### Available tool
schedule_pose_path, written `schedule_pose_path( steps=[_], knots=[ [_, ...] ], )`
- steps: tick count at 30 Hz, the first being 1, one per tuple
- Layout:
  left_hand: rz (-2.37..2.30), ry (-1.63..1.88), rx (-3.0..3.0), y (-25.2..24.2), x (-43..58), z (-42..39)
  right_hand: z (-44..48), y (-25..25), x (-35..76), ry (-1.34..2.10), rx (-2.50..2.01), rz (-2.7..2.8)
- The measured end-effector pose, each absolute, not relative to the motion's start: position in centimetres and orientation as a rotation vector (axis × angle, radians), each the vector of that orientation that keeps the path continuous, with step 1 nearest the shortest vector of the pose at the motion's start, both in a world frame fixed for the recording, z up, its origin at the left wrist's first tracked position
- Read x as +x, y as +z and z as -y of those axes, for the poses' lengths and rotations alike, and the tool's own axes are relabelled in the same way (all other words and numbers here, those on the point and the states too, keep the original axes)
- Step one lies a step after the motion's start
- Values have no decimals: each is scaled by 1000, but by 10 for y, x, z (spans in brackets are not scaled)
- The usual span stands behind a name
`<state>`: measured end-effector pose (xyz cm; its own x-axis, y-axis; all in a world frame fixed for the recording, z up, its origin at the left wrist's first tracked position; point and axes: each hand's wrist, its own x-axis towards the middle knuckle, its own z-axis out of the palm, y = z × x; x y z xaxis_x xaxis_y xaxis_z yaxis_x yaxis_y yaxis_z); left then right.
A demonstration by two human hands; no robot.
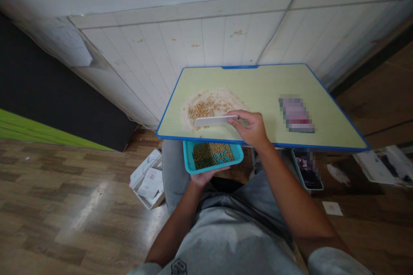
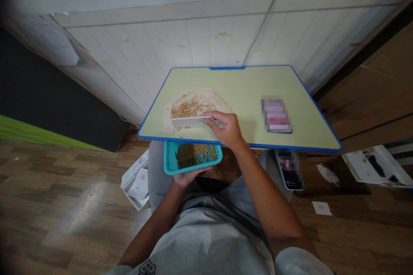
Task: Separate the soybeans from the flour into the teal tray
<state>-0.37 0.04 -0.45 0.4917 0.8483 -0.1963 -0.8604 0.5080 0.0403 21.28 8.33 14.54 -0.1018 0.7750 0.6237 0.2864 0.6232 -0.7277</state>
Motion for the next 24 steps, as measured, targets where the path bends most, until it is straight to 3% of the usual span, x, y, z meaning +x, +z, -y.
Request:
schedule_pose_path(
  steps=[24],
  knots=[
    [-189,1054,-81,-4,-3,0,-85,142,213,634,-921,1633]
  ],
)
